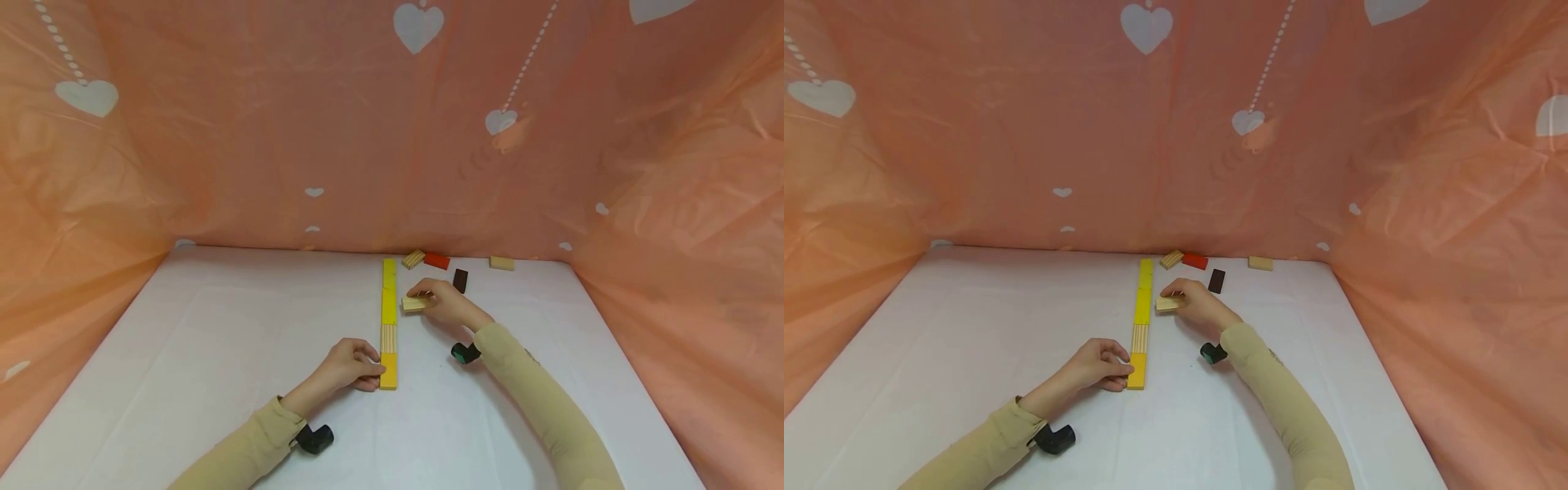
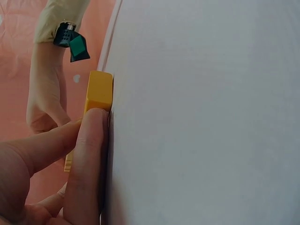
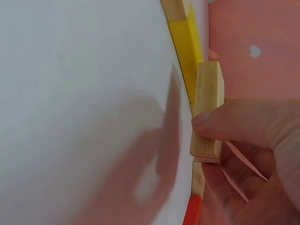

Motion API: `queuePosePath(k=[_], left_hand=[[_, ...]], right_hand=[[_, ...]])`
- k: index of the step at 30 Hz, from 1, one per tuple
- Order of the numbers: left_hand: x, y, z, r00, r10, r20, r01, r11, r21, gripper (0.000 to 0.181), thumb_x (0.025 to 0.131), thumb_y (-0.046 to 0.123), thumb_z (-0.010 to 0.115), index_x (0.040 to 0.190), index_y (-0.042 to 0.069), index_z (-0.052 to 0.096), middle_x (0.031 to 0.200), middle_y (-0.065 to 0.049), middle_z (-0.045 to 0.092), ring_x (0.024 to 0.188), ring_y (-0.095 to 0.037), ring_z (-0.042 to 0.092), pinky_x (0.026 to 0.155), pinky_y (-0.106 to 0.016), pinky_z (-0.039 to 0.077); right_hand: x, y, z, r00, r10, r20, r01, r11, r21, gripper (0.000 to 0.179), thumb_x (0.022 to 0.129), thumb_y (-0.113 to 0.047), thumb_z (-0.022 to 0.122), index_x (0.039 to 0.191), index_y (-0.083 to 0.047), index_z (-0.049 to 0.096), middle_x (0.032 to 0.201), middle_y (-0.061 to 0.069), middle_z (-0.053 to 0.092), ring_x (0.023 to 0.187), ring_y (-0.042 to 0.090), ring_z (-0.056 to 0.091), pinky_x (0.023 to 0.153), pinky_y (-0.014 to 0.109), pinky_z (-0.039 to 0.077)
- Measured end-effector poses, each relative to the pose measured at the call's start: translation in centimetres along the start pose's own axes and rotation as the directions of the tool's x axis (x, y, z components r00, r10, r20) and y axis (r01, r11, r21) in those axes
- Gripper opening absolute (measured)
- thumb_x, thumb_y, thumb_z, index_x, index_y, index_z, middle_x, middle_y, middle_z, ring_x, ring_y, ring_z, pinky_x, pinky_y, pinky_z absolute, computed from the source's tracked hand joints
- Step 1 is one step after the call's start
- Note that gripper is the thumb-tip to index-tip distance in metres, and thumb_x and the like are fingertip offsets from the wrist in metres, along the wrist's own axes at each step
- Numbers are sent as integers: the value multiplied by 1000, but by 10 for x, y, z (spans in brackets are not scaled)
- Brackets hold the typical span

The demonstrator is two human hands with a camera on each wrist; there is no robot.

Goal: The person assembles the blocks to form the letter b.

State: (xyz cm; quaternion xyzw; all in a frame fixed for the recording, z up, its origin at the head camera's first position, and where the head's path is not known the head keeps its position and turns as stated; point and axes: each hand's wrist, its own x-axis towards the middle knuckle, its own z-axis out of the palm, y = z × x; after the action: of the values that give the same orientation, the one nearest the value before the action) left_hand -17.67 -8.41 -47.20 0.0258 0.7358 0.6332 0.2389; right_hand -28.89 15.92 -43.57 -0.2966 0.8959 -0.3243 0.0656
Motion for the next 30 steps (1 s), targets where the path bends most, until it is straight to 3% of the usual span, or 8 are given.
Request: queuePosePath(k=[7,30], left_hand=[[3,2,0,1000,-2,-17,2,1000,4,22,83,0,73,98,-6,58,72,-13,65,55,-16,65,55,-30,59],[0,0,0,1000,20,8,-20,999,-28,22,82,-1,73,97,-7,57,70,-13,63,54,-16,65,54,-30,59]], right_hand=[[-1,2,6,994,-105,27,105,995,-1,39,78,15,64,111,-4,67,109,4,64,102,20,57,94,36,50],[-4,9,19,996,-72,51,71,997,19,40,81,12,61,116,-6,66,112,2,62,104,17,56,98,34,48]])
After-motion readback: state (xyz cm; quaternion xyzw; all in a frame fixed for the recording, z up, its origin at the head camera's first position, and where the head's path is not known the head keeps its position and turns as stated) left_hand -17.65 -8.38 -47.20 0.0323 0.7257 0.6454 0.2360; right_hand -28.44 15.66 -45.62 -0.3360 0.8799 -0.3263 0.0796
